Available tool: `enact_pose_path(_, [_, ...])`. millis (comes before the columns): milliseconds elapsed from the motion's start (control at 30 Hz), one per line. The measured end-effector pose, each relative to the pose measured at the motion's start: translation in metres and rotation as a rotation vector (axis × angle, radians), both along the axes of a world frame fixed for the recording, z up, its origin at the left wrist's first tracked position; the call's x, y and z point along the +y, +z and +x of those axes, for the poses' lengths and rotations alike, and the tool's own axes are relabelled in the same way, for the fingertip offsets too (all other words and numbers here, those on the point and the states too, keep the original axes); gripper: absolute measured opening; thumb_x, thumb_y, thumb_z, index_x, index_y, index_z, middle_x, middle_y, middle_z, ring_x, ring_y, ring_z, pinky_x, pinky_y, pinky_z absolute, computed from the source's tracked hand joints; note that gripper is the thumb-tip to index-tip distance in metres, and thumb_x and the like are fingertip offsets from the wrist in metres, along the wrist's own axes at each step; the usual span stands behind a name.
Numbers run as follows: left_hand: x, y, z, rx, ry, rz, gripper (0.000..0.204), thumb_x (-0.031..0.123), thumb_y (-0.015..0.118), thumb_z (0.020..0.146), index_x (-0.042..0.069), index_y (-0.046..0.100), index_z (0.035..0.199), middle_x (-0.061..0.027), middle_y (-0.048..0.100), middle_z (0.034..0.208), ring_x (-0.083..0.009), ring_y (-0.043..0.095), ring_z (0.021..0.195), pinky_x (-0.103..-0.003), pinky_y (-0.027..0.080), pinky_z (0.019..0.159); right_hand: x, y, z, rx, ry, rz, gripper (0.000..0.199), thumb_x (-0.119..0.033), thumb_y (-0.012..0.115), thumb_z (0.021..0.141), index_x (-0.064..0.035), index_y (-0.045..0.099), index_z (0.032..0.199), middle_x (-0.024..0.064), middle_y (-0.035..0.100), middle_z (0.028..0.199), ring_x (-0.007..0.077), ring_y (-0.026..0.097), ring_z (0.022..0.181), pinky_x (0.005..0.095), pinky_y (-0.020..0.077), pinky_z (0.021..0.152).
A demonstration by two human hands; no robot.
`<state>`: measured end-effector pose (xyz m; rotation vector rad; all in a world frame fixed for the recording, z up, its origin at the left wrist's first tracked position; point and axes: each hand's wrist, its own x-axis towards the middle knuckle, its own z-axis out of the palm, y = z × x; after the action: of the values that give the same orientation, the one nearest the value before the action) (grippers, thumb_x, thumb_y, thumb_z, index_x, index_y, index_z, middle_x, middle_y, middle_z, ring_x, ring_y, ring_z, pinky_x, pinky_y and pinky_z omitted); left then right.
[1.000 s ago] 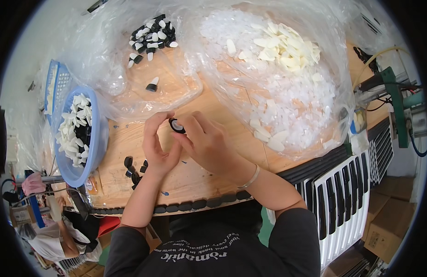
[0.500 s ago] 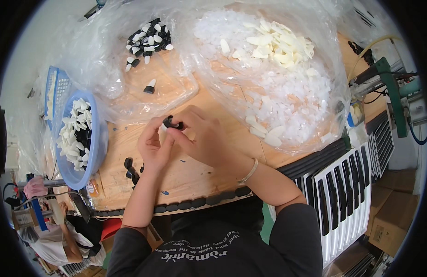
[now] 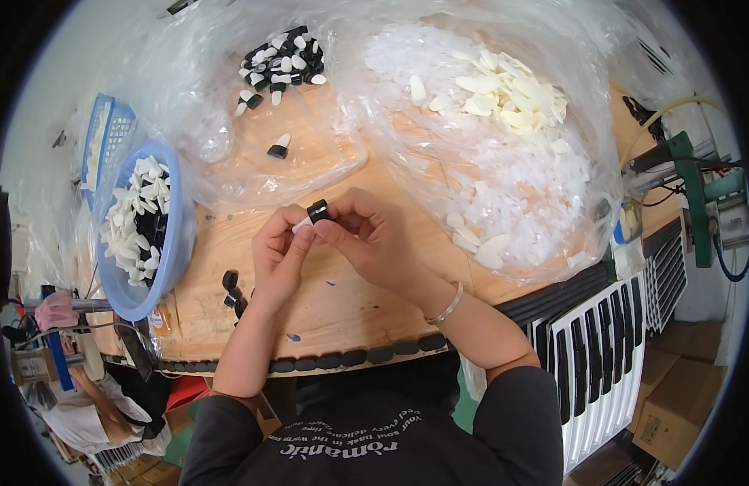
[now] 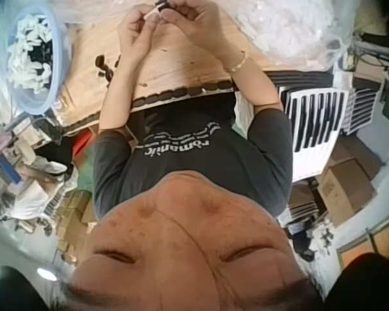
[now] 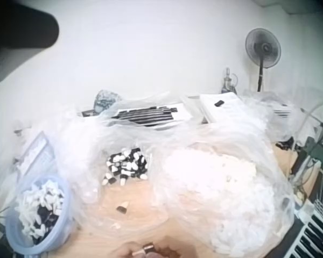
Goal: Assembling small white and black plastic components together at a workbench.
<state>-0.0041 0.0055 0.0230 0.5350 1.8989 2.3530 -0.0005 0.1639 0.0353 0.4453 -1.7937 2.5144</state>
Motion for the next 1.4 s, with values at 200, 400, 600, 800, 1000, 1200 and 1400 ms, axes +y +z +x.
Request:
enact_pose_path(200, [-0.005,0.006,-0.002,-0.086,-0.092,0.070,0.009,0.007,0.051,0.096,0.000,0.055,0.100,-0.0035,0.061,0.089,-0.0089,0.059,0.085,-0.022,0.047,0.079,0.000,0.001,-0.001,-0.138,0.078,-0.137,0.007,0.002,0.061,0.087,0.0053,0.061,0.093,0.0065,0.062,0.090,0.0129,0.064,0.081,0.0244,0.0537,0.073])
enact_pose_path(400, [-0.020,0.009,-0.007,-0.202,-0.155,-0.091,0.009,0.007,0.052,0.094,0.000,0.056,0.099,-0.0047,0.062,0.089,-0.0113,0.059,0.083,-0.025,0.046,0.077,0.007,0.005,-0.001,-0.158,0.146,-0.024,0.007,0.002,0.063,0.086,0.0044,0.061,0.093,0.0053,0.062,0.089,0.0124,0.064,0.081,0.0239,0.0528,0.073])
enact_pose_path(600, [-0.002,0.020,-0.011,0.685,0.279,-0.707,0.036,0.000,0.068,0.076,-0.002,0.057,0.110,-0.0170,0.061,0.093,-0.0300,0.059,0.087,-0.034,0.047,0.077,0.004,-0.009,-0.006,0.117,-0.126,0.297,0.014,-0.001,0.070,0.081,0.0005,0.062,0.092,0.0045,0.062,0.082,0.0112,0.062,0.077,0.0251,0.0502,0.067])
enact_pose_path(800, [-0.001,0.010,-0.011,0.905,0.374,-0.669,0.046,-0.002,0.073,0.068,-0.004,0.059,0.112,-0.0183,0.062,0.099,-0.0329,0.059,0.090,-0.037,0.048,0.078,0.003,0.004,-0.004,0.359,-0.237,0.507,0.016,-0.004,0.072,0.078,-0.0013,0.065,0.092,0.0060,0.065,0.084,0.0130,0.062,0.075,0.0254,0.0492,0.067])
enact_pose_path(1000, [-0.008,0.007,-0.013,0.580,0.402,-0.408,0.046,-0.006,0.073,0.067,-0.005,0.059,0.111,-0.0161,0.063,0.100,-0.0267,0.060,0.092,-0.033,0.047,0.083,0.089,0.008,-0.060,0.127,-0.392,1.091,0.015,-0.003,0.069,0.074,0.0021,0.067,0.089,0.0142,0.066,0.078,0.0252,0.064,0.070,0.0311,0.0518,0.067])
enact_pose_path(1200, [-0.011,0.007,-0.014,0.467,0.301,-0.257,0.046,-0.006,0.072,0.068,-0.003,0.060,0.112,-0.0132,0.063,0.103,-0.0233,0.060,0.094,-0.031,0.045,0.088,0.112,-0.029,-0.077,0.139,-0.293,1.392,0.019,-0.002,0.066,0.070,0.0012,0.067,0.088,0.0176,0.066,0.080,0.0292,0.065,0.074,0.0361,0.0511,0.068])
enact_pose_path(1400, [-0.012,0.004,-0.014,0.499,0.254,-0.269,0.048,-0.010,0.069,0.068,-0.002,0.058,0.114,-0.0127,0.064,0.107,-0.0233,0.058,0.101,-0.032,0.043,0.091,0.112,-0.027,-0.076,0.152,-0.379,1.488,0.014,-0.005,0.065,0.072,-0.0003,0.068,0.085,0.0170,0.065,0.079,0.0324,0.063,0.073,0.0398,0.0512,0.068])
